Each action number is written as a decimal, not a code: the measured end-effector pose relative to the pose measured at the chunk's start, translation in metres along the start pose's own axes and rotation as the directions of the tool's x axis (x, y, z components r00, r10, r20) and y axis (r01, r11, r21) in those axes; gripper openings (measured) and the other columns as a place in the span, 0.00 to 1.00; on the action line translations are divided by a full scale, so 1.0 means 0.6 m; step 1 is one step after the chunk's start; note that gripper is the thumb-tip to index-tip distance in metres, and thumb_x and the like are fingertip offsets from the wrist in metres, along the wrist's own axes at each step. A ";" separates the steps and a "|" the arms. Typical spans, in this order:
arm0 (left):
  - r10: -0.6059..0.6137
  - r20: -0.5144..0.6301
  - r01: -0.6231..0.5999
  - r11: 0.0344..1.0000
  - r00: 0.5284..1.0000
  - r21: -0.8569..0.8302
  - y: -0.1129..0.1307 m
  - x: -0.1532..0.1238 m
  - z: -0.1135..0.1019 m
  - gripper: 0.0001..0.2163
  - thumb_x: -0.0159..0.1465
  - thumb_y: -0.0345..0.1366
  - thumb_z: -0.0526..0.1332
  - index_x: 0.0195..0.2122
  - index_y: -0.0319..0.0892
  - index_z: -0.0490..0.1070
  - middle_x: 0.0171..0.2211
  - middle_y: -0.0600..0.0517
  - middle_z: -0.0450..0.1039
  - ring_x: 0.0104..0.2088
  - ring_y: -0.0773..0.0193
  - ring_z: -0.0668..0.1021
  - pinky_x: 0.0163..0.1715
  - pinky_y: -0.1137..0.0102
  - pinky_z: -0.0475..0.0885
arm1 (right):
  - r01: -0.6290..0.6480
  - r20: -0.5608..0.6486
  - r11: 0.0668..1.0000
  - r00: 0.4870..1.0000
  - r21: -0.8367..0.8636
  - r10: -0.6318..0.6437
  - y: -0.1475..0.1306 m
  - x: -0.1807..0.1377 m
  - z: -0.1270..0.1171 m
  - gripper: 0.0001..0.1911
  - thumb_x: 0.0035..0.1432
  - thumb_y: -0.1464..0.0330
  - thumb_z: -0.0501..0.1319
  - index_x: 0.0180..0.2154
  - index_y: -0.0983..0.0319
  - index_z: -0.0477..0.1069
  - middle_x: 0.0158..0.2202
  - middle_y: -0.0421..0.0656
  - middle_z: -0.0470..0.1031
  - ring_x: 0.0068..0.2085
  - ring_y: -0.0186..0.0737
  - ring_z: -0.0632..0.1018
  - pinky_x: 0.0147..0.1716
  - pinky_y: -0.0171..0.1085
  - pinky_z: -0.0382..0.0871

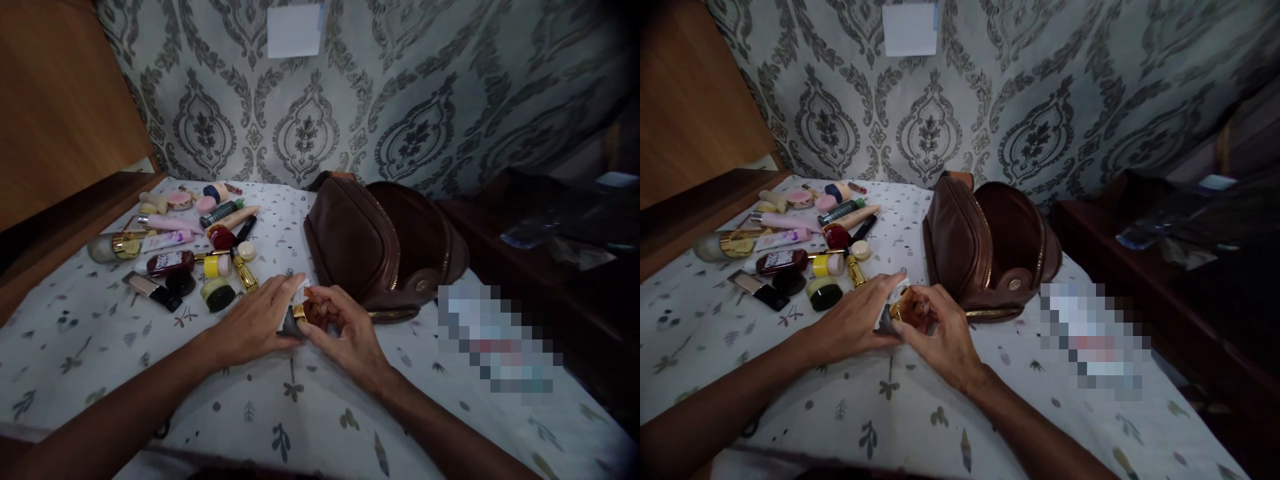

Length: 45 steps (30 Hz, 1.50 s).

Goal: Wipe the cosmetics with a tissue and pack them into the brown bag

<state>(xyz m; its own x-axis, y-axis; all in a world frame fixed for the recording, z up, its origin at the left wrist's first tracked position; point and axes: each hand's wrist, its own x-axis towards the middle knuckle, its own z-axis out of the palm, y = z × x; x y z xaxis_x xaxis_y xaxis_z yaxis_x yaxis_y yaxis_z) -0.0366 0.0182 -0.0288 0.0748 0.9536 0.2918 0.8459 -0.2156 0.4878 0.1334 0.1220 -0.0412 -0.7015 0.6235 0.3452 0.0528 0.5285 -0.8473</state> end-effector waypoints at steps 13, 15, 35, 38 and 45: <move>-0.330 -0.005 0.306 0.881 0.944 -0.360 0.015 0.007 -0.013 0.38 0.49 0.41 0.70 0.61 0.41 0.58 0.49 0.45 0.74 0.48 0.50 0.76 0.49 0.58 0.72 | -0.073 0.188 0.982 0.981 0.174 0.040 -0.014 -0.003 -0.001 0.20 0.61 0.57 0.61 0.51 0.60 0.70 0.45 0.47 0.72 0.49 0.46 0.74 0.50 0.44 0.70; -0.324 -0.018 0.292 0.873 0.946 -0.390 0.018 0.005 -0.014 0.39 0.50 0.43 0.70 0.62 0.40 0.58 0.50 0.44 0.74 0.49 0.50 0.76 0.50 0.58 0.71 | -0.128 0.248 0.969 0.966 0.211 0.074 -0.023 -0.003 -0.004 0.19 0.64 0.55 0.57 0.50 0.60 0.70 0.44 0.46 0.74 0.47 0.45 0.75 0.49 0.43 0.70; 0.173 -0.270 -0.130 0.977 0.947 0.171 0.010 -0.003 0.009 0.27 0.72 0.38 0.50 0.70 0.47 0.42 0.61 0.41 0.65 0.61 0.57 0.70 0.57 0.61 0.72 | -0.454 0.325 0.492 0.887 0.743 0.329 -0.017 -0.002 0.021 0.19 0.51 0.58 0.71 0.42 0.59 0.72 0.40 0.41 0.74 0.37 0.36 0.77 0.33 0.35 0.75; 0.163 -0.271 -0.140 0.985 0.949 0.102 0.010 -0.003 0.003 0.26 0.72 0.37 0.51 0.69 0.47 0.44 0.61 0.42 0.65 0.61 0.58 0.70 0.59 0.61 0.70 | -0.455 0.348 0.497 0.890 0.739 0.296 -0.015 -0.001 0.018 0.19 0.52 0.58 0.71 0.42 0.60 0.72 0.40 0.42 0.75 0.33 0.35 0.78 0.31 0.35 0.74; 0.130 -0.221 -0.140 0.990 0.967 -0.028 0.011 -0.007 0.001 0.38 0.66 0.41 0.61 0.71 0.46 0.38 0.65 0.41 0.59 0.63 0.53 0.67 0.61 0.58 0.67 | -0.370 0.257 0.577 0.928 0.728 0.271 -0.004 -0.001 0.020 0.19 0.50 0.57 0.71 0.40 0.61 0.74 0.39 0.42 0.78 0.37 0.38 0.77 0.36 0.36 0.72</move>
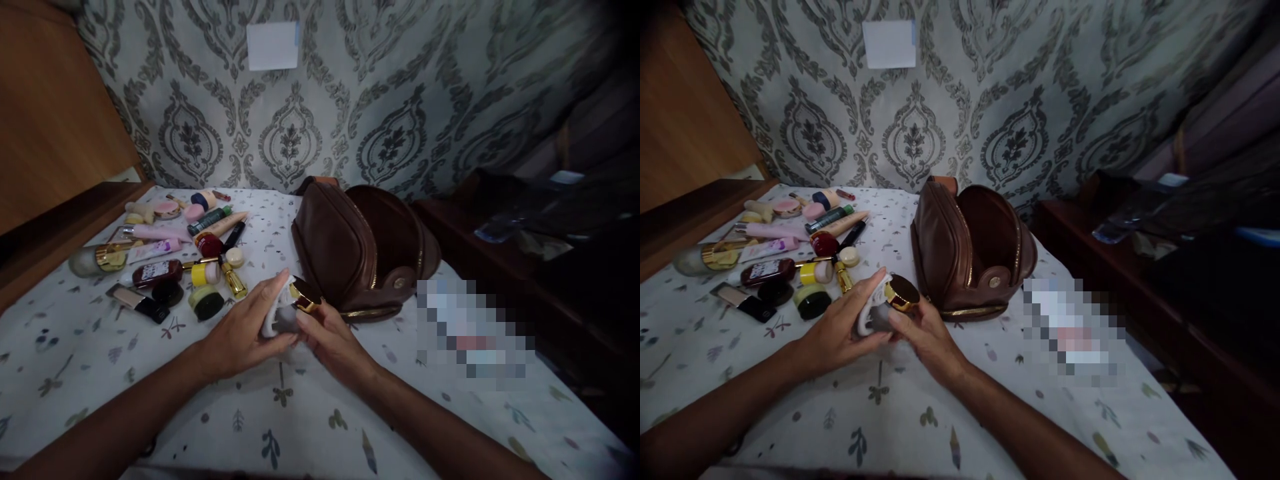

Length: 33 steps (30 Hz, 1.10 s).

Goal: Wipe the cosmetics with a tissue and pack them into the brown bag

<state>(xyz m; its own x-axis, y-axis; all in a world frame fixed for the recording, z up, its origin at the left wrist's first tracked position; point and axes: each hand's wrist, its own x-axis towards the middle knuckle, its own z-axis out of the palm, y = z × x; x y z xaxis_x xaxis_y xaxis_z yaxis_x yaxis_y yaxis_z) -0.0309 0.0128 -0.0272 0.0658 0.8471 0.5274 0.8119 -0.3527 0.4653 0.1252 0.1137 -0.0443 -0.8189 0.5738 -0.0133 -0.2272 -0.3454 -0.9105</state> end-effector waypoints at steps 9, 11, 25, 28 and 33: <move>0.123 0.026 -0.125 0.982 0.992 0.143 -0.001 -0.004 0.009 0.37 0.68 0.40 0.58 0.71 0.42 0.36 0.67 0.36 0.53 0.66 0.51 0.62 0.61 0.56 0.67 | 0.036 -0.043 0.999 0.998 0.013 -0.035 -0.013 -0.004 0.008 0.26 0.49 0.60 0.72 0.49 0.59 0.71 0.50 0.45 0.76 0.52 0.46 0.75 0.55 0.44 0.66; 0.179 0.021 -0.180 0.959 0.984 0.220 0.003 -0.003 0.010 0.35 0.68 0.36 0.58 0.70 0.40 0.40 0.67 0.34 0.52 0.66 0.51 0.62 0.59 0.58 0.69 | 0.051 -0.034 0.998 0.998 -0.023 -0.051 -0.014 -0.003 0.007 0.24 0.49 0.60 0.71 0.47 0.59 0.71 0.47 0.43 0.77 0.49 0.44 0.76 0.53 0.43 0.67; 0.249 0.115 -0.273 0.918 0.962 0.288 0.008 0.000 0.006 0.29 0.69 0.39 0.57 0.68 0.34 0.49 0.63 0.35 0.62 0.65 0.53 0.64 0.58 0.60 0.71 | 0.229 0.099 0.829 0.973 -0.510 -0.208 -0.013 0.004 -0.006 0.24 0.46 0.65 0.70 0.46 0.61 0.71 0.42 0.41 0.76 0.46 0.44 0.75 0.50 0.43 0.68; 0.137 0.151 -0.163 0.971 0.979 0.176 -0.002 0.000 0.000 0.33 0.69 0.44 0.56 0.70 0.41 0.42 0.65 0.37 0.59 0.65 0.53 0.65 0.59 0.58 0.70 | 0.217 0.124 0.828 0.976 -0.517 -0.178 -0.020 0.001 -0.004 0.26 0.46 0.63 0.72 0.47 0.61 0.71 0.42 0.41 0.76 0.46 0.44 0.75 0.49 0.42 0.68; 0.059 0.148 -0.065 0.997 0.987 0.035 -0.029 0.001 -0.011 0.38 0.63 0.53 0.60 0.70 0.49 0.45 0.63 0.42 0.63 0.61 0.53 0.70 0.58 0.59 0.71 | 0.205 0.131 0.871 0.978 -0.446 -0.163 -0.019 0.001 -0.005 0.31 0.46 0.61 0.73 0.52 0.60 0.68 0.48 0.44 0.75 0.50 0.46 0.74 0.53 0.44 0.66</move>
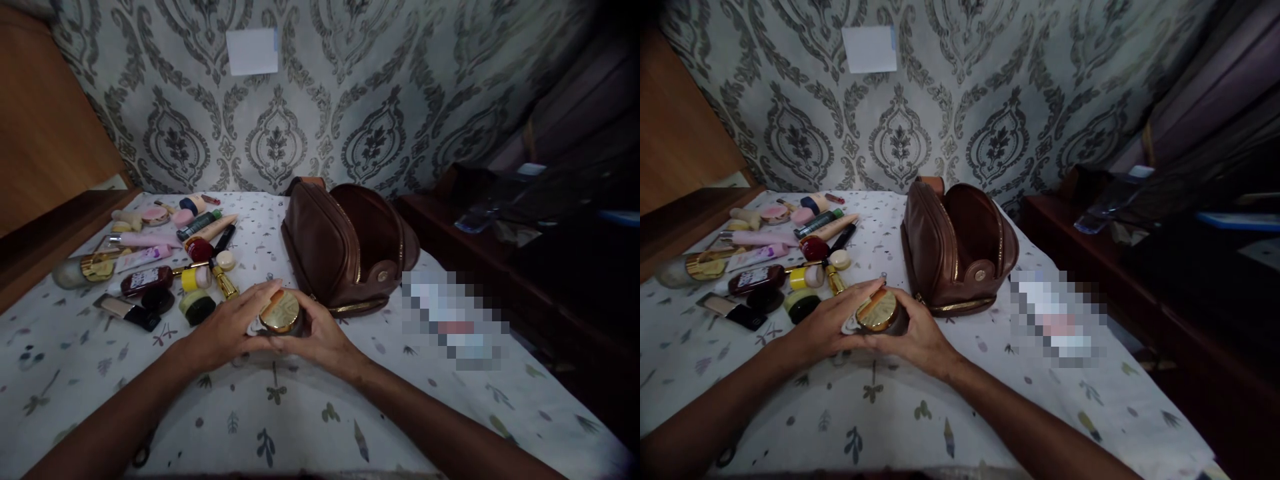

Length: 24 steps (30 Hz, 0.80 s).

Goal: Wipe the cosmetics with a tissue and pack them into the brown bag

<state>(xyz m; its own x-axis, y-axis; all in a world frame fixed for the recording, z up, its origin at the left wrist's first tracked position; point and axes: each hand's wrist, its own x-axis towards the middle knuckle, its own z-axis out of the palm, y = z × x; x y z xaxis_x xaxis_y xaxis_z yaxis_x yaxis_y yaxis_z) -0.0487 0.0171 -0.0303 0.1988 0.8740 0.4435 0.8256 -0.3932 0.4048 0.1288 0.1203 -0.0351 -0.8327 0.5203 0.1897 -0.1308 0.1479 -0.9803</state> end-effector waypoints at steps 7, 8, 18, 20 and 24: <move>-0.116 -0.276 0.106 0.993 0.954 -0.052 0.004 -0.002 -0.022 0.20 0.71 0.47 0.51 0.58 0.43 0.65 0.47 0.47 0.76 0.44 0.59 0.79 0.43 0.67 0.74 | -0.065 -0.069 0.988 0.995 0.140 0.075 0.000 0.001 0.003 0.27 0.42 0.63 0.75 0.41 0.59 0.64 0.42 0.42 0.75 0.45 0.42 0.75 0.49 0.41 0.67; -0.151 -0.351 0.146 0.988 0.924 -0.043 0.009 -0.002 -0.025 0.18 0.72 0.46 0.49 0.56 0.43 0.66 0.43 0.48 0.76 0.40 0.61 0.79 0.39 0.69 0.74 | -0.058 -0.063 0.990 0.996 0.129 0.067 -0.001 0.001 0.003 0.27 0.42 0.63 0.75 0.41 0.59 0.65 0.42 0.41 0.75 0.45 0.42 0.75 0.49 0.41 0.67; -0.284 -0.513 0.261 0.958 0.810 -0.118 0.033 0.007 -0.007 0.10 0.72 0.42 0.48 0.40 0.43 0.64 0.33 0.53 0.67 0.33 0.65 0.71 0.34 0.71 0.67 | 0.005 0.079 0.996 0.997 -0.090 0.002 -0.005 -0.012 0.012 0.31 0.40 0.65 0.75 0.47 0.58 0.68 0.42 0.41 0.75 0.44 0.44 0.75 0.45 0.40 0.69; -0.228 -0.465 0.195 0.974 0.856 -0.118 0.035 0.006 0.002 0.09 0.72 0.40 0.48 0.40 0.43 0.63 0.36 0.52 0.67 0.37 0.64 0.71 0.39 0.69 0.68 | 0.011 0.072 0.990 0.997 -0.140 -0.001 -0.004 -0.013 0.014 0.30 0.39 0.66 0.75 0.46 0.59 0.69 0.40 0.40 0.74 0.41 0.42 0.74 0.42 0.39 0.69; -0.060 -0.286 0.019 0.989 0.956 -0.145 0.041 0.004 0.010 0.14 0.72 0.44 0.46 0.49 0.42 0.63 0.43 0.46 0.67 0.45 0.58 0.72 0.46 0.63 0.70 | -0.030 0.045 0.986 0.998 -0.164 0.038 0.002 -0.012 0.012 0.24 0.40 0.67 0.74 0.40 0.60 0.70 0.34 0.37 0.71 0.36 0.39 0.72 0.37 0.36 0.67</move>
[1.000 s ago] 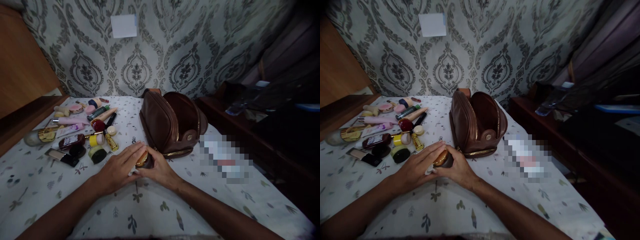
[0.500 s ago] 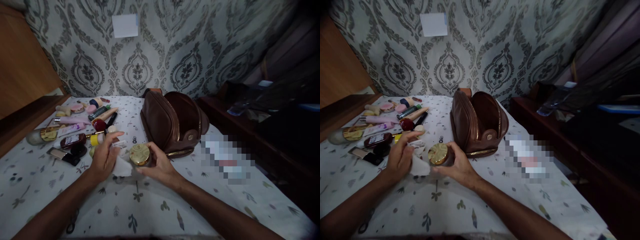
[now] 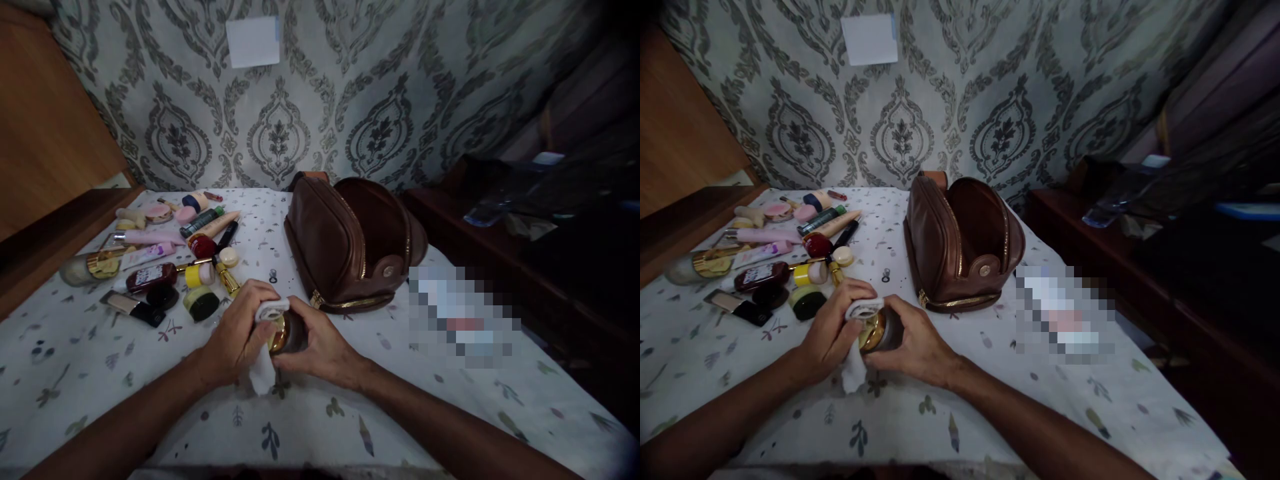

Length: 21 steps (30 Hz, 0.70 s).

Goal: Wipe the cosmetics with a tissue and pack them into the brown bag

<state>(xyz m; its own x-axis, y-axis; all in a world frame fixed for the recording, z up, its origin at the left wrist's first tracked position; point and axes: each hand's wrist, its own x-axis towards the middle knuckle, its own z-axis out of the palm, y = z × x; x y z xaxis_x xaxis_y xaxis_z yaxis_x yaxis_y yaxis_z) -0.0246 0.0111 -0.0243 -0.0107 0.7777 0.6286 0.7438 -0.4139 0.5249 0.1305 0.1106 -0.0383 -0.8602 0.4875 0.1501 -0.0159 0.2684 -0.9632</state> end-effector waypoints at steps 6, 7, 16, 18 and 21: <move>0.162 0.124 -0.173 0.982 0.979 0.079 -0.002 0.005 -0.004 0.26 0.69 0.51 0.50 0.63 0.42 0.54 0.52 0.38 0.65 0.54 0.49 0.70 0.51 0.55 0.70 | 0.001 -0.030 0.976 1.000 0.216 0.005 0.008 0.010 -0.003 0.27 0.41 0.62 0.75 0.44 0.60 0.71 0.42 0.40 0.74 0.45 0.44 0.73 0.46 0.39 0.66; 0.187 0.101 -0.197 0.975 0.977 0.104 -0.003 0.006 -0.004 0.25 0.70 0.50 0.50 0.63 0.42 0.56 0.51 0.39 0.66 0.52 0.51 0.71 0.50 0.56 0.70 | -0.020 -0.026 0.968 0.999 0.249 0.027 0.007 0.011 -0.003 0.26 0.41 0.62 0.75 0.43 0.60 0.71 0.41 0.39 0.74 0.44 0.42 0.73 0.46 0.39 0.67; 0.388 -0.024 -0.369 0.894 0.922 0.255 0.004 0.007 -0.009 0.13 0.71 0.39 0.52 0.53 0.42 0.66 0.41 0.45 0.73 0.42 0.57 0.75 0.41 0.61 0.74 | -0.121 0.091 0.912 0.991 0.391 0.093 -0.001 0.007 -0.005 0.23 0.43 0.61 0.74 0.41 0.60 0.72 0.36 0.37 0.74 0.39 0.39 0.75 0.43 0.37 0.68; 0.428 0.011 -0.416 0.873 0.904 0.255 0.002 0.005 -0.010 0.13 0.71 0.39 0.53 0.52 0.40 0.67 0.43 0.44 0.74 0.45 0.56 0.74 0.43 0.60 0.74 | -0.095 0.106 0.946 0.992 0.311 0.065 0.000 0.006 -0.007 0.23 0.45 0.62 0.73 0.43 0.61 0.72 0.38 0.39 0.76 0.41 0.40 0.75 0.43 0.39 0.68; 0.457 0.097 -0.466 0.847 0.884 0.255 0.000 0.003 -0.011 0.14 0.71 0.41 0.51 0.50 0.39 0.69 0.45 0.43 0.74 0.49 0.54 0.73 0.44 0.59 0.72 | -0.063 0.110 0.979 0.993 0.192 0.042 -0.002 0.003 -0.007 0.23 0.44 0.64 0.73 0.43 0.61 0.73 0.40 0.40 0.77 0.43 0.44 0.75 0.44 0.40 0.69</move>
<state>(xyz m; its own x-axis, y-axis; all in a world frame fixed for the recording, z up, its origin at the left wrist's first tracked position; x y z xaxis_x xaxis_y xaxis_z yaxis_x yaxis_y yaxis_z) -0.0289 0.0094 -0.0196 0.3955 0.5440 0.7400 0.8054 -0.5927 0.0053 0.1308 0.1145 -0.0358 -0.9108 0.4041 0.0841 -0.0598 0.0725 -0.9956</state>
